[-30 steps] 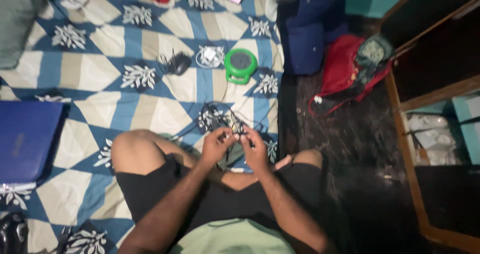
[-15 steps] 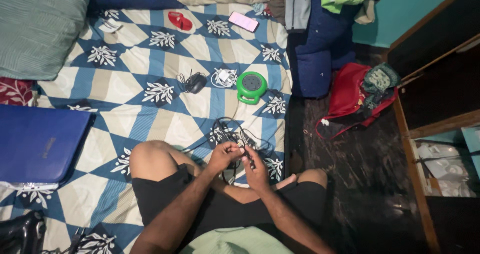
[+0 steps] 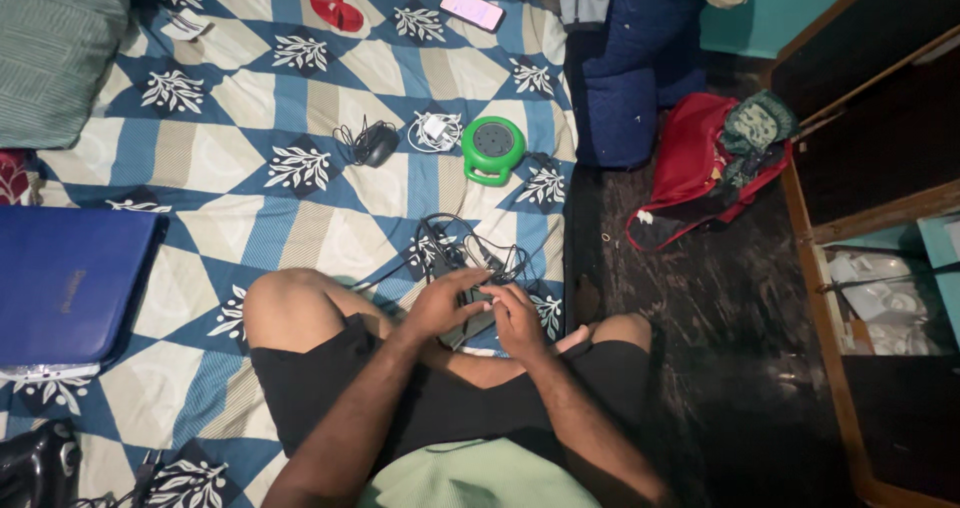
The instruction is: The person untangles and organizes several electronic cables and components on a bed, moving a power strip, a mouse, and various charging cords one at a time.
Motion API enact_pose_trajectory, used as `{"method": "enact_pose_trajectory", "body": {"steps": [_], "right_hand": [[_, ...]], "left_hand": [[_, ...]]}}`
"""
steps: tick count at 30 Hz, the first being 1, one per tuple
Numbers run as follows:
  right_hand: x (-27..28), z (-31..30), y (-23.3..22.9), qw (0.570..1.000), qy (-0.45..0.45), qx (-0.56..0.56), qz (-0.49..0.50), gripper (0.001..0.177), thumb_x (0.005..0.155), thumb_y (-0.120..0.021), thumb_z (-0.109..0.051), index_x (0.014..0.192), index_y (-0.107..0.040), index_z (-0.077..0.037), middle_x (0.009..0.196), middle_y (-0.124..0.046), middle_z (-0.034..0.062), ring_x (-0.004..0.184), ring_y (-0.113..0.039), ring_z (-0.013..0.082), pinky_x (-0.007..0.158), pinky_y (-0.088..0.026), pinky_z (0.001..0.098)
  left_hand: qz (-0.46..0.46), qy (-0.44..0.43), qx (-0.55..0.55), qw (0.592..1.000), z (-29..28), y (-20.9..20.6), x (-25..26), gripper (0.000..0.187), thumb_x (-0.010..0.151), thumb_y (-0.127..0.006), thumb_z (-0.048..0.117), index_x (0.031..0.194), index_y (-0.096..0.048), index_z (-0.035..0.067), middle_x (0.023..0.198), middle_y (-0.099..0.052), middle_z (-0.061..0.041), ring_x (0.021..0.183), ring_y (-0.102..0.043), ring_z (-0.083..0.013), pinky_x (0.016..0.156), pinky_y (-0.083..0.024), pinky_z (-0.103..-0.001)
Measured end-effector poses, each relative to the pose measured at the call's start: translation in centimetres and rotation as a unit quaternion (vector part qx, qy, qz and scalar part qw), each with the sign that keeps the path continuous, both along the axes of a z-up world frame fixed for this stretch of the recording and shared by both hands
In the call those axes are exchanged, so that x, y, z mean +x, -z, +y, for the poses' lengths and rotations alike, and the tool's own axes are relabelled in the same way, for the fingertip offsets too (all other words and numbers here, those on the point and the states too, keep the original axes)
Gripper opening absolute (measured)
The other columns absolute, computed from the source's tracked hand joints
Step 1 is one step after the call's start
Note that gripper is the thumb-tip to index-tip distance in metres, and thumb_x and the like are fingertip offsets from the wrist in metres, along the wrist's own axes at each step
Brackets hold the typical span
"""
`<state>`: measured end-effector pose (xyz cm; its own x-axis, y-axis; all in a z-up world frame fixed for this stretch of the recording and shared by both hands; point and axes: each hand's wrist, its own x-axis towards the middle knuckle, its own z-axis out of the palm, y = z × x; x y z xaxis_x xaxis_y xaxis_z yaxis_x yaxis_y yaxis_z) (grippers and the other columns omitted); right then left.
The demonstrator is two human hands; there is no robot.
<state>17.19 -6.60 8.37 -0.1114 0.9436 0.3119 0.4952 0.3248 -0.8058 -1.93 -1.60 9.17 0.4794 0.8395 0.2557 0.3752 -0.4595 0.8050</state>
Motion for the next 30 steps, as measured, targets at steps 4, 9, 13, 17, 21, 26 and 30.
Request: {"method": "enact_pose_trajectory", "body": {"steps": [4,9,13,17,21,26,30], "right_hand": [[0.8,0.5,1.5,0.995,-0.041,0.064,-0.06,0.021,0.094,-0.052,-0.005,0.108,-0.068,-0.004,0.099,-0.068,0.0143,0.094,-0.065,0.0335,0.084,-0.051,0.0431],[0.8,0.4,2.7,0.999,-0.01,0.038,-0.026,0.019,0.099,-0.056,-0.007,0.116,-0.06,-0.003,0.102,-0.07,0.0168,0.096,-0.067,0.0331,0.085,-0.053,0.0425],[0.4,0.1,1.4,0.991,0.02,-0.095,0.087,0.031,0.102,-0.057,-0.017,0.13,-0.059,-0.003,0.098,-0.07,0.0138,0.088,-0.07,0.0259,0.08,-0.055,0.0372],[0.3,0.5,0.5,0.995,0.016,-0.022,0.097,0.038,0.1,-0.064,-0.02,0.132,-0.056,-0.001,0.105,-0.07,0.0128,0.092,-0.071,0.0215,0.083,-0.056,0.0334],[1.2,0.9,1.2,0.997,0.032,0.058,0.029,0.034,0.1,-0.068,-0.015,0.129,-0.06,0.0,0.106,-0.07,0.0146,0.097,-0.069,0.0211,0.086,-0.054,0.0328],[1.5,1.2,2.7,0.984,0.029,-0.07,0.163,0.029,0.101,-0.062,-0.013,0.126,-0.057,0.001,0.103,-0.072,0.011,0.094,-0.071,0.0156,0.08,-0.056,0.0271],[0.4,0.7,2.7,0.983,0.048,-0.054,0.17,0.03,0.102,-0.062,-0.014,0.127,-0.056,0.001,0.098,-0.072,0.0097,0.09,-0.07,0.0159,0.078,-0.055,0.027]], "left_hand": [[0.059,0.03,0.036,0.997,0.0,0.5,-0.1,0.054,0.081,-0.082,0.031,0.13,-0.067,0.012,0.127,-0.07,-0.012,0.118,-0.064,-0.0327,0.098,-0.052,-0.042],[0.136,0.062,0.015,0.989,-0.1,-0.3,0.1,0.044,0.084,-0.078,0.032,0.123,-0.071,0.011,0.113,-0.073,-0.012,0.107,-0.066,-0.0336,0.088,-0.054,-0.043],[0.065,0.029,0.013,0.997,-0.1,-0.3,0.3,0.038,0.088,-0.078,0.033,0.117,-0.074,0.01,0.105,-0.074,-0.014,0.096,-0.07,-0.0362,0.083,-0.056,-0.044],[0.028,-0.018,-0.065,0.997,-0.1,-0.3,0.5,0.038,0.088,-0.077,0.031,0.118,-0.074,0.007,0.101,-0.075,-0.016,0.088,-0.073,-0.0328,0.077,-0.057,-0.04],[-0.079,-0.04,-0.132,0.987,-0.1,1.3,0.6,0.042,0.089,-0.079,0.026,0.122,-0.072,0.002,0.099,-0.078,-0.012,0.083,-0.074,-0.0174,0.075,-0.057,-0.031],[-0.259,-0.039,-0.247,0.933,1.2,4.3,0.5,0.038,0.096,-0.075,0.018,0.127,-0.07,-0.002,0.097,-0.074,0.001,0.085,-0.061,-0.0053,0.075,-0.05,-0.023],[-0.326,0.002,-0.338,0.883,0.9,5.6,1.2,0.033,0.102,-0.065,0.018,0.13,-0.07,0.0,0.101,-0.072,0.004,0.085,-0.059,-0.0036,0.076,-0.047,-0.022]]}}
